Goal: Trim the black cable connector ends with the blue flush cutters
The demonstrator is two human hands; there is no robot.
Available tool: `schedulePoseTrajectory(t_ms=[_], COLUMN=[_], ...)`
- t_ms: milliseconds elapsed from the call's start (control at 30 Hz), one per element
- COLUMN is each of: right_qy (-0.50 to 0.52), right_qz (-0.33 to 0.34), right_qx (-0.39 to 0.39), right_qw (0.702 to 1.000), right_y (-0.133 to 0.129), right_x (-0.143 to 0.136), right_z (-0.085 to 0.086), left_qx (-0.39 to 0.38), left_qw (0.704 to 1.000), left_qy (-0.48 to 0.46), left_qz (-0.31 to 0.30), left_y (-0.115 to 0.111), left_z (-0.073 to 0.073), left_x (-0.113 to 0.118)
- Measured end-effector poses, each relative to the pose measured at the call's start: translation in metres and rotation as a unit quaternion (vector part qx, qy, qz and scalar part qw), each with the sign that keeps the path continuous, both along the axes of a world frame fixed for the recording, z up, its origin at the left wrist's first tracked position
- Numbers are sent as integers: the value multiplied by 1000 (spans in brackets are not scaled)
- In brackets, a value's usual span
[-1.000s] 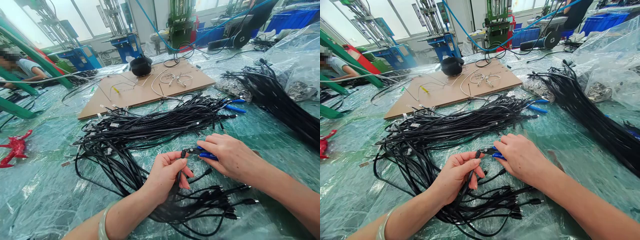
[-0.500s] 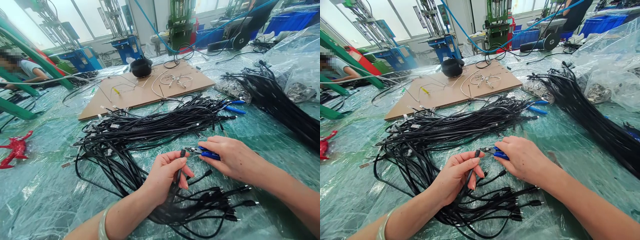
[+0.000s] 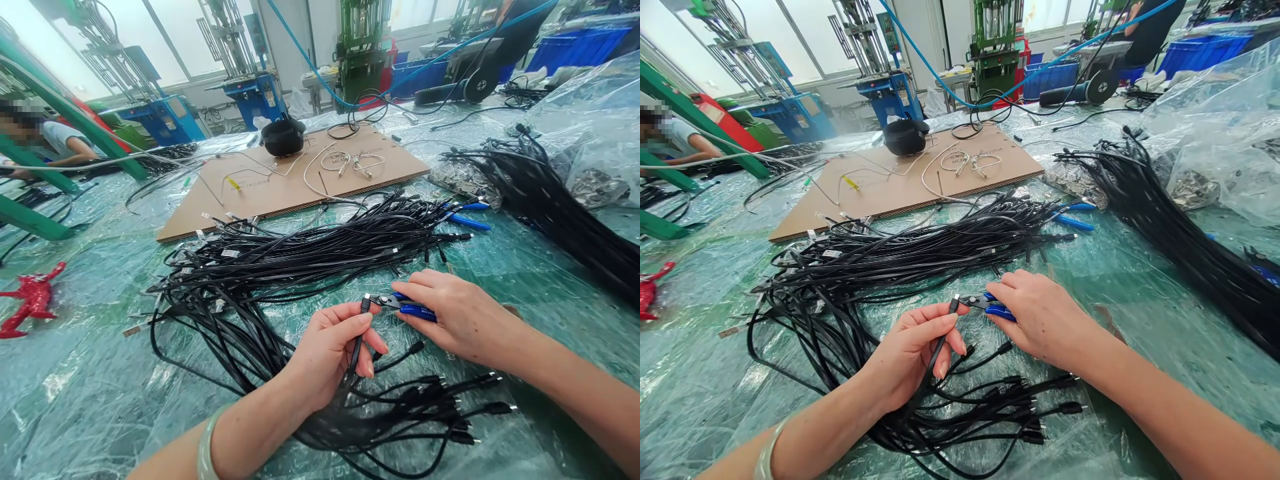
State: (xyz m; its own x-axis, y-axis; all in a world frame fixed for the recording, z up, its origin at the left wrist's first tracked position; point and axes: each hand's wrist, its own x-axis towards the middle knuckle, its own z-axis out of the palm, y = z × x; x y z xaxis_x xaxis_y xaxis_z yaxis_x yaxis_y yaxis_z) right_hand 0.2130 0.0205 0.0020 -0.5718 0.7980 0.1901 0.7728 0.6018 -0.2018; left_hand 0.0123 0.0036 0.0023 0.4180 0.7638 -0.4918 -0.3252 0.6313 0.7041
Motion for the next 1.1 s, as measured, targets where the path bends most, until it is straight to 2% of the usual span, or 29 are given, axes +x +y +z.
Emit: schedulePoseTrajectory(t_ms=[600,1100], right_qy=[24,-4], right_qz=[6,8], right_qx=[-88,24], right_qw=[996,1000], right_y=[2,1], right_x=[3,3], right_z=[-3,0], left_qx=[-4,1], left_qw=[1000,1000], left_qy=[-19,2], left_qz=[-5,1], left_y=[1,1], left_z=[1,0], left_x=[0,0])
